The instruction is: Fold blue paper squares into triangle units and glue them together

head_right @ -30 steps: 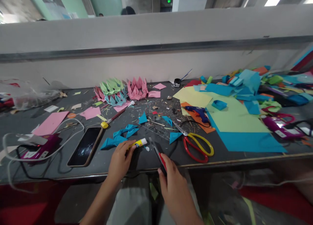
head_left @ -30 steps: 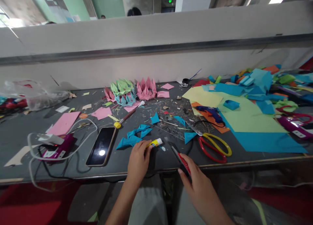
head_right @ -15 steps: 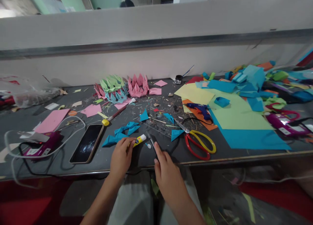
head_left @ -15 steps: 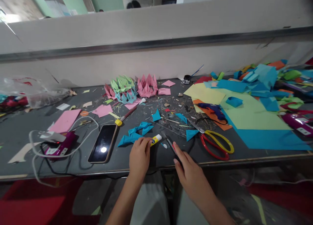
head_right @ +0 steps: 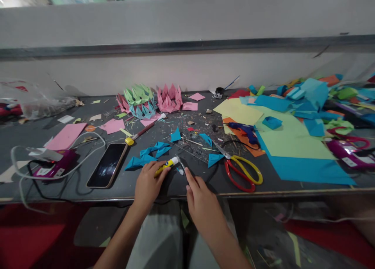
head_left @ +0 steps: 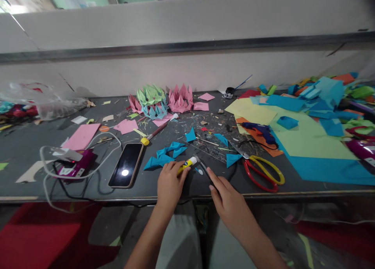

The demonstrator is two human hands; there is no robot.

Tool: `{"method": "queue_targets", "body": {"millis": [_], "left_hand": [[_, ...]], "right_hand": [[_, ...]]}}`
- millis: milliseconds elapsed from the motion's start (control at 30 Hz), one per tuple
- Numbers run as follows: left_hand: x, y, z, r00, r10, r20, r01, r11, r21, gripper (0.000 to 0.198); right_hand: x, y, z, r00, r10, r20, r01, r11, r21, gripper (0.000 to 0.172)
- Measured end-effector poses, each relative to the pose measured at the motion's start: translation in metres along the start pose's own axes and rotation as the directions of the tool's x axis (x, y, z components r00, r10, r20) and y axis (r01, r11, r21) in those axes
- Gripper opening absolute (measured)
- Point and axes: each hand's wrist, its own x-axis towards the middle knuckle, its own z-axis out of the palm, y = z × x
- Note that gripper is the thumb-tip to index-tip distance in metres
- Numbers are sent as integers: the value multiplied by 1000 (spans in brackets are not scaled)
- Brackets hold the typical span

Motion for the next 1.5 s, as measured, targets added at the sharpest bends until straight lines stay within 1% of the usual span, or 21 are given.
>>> {"method": "queue_targets", "body": {"millis": [133, 267, 400, 500, 700, 833, 933, 1000, 1100, 1167, 1300, 1400, 1500], "left_hand": [[0, 1, 0, 1000, 4, -4, -4, 1000, -13, 21], [0, 2, -1, 1000, -13, 4, 13, 1000, -16, 22], [0, 2, 0, 1000, -22, 0, 22, 1000, -11, 24], [-1, 2, 2, 1000, -4, -29, 4, 1000, 2, 23], [-1, 3, 4, 999, 0, -32, -1, 1000, -7, 22], [0, 5, 3, 999, -10, -34, 9, 1000, -22, 22], [0, 5, 3, 999, -36, -26, 35, 998, -54, 22], [0, 4, 3, 998, -55, -2, 54, 994, -90, 21], [0, 2, 2, 997, -75, 37, 79, 987, -136, 19], [0, 1, 0, 996, -88, 34, 93, 981, -170, 18], [-1, -4, -2, 995, -89, -45, 74, 961, -267, 15], [-1, -8, -2, 993, -61, -102, 24, 946, -325, 14], [-1, -10, -1, 991, -36, -132, -12, 939, -343, 19]], "right_hand": [[0, 1, -1, 1000, -16, -10, 16, 1000, -17, 45], [1, 0, -4, 1000, -22, 5, 22, 999, -31, 46], [2, 0, -10, 998, -19, 59, 21, 999, -31, 47], [5, 4, -14, 993, -32, 111, 35, 999, -25, 46], [12, 16, -16, 985, -121, 125, 129, 990, -59, 45], [15, 16, -16, 974, -136, 181, 157, 982, -109, 45], [16, 16, -14, 971, -136, 194, 160, 981, -113, 45], [14, 17, -11, 976, -140, 166, 157, 983, -94, 45], [11, 22, -6, 986, -137, 91, 141, 989, -38, 43], [10, 27, -4, 995, -94, 25, 94, 995, 17, 43], [8, 35, -1, 996, 11, -84, 4, 985, 171, 44], [8, 37, 1, 995, 30, -100, -4, 969, 246, 43], [7, 37, 2, 994, 32, -101, -4, 963, 268, 43]]}}
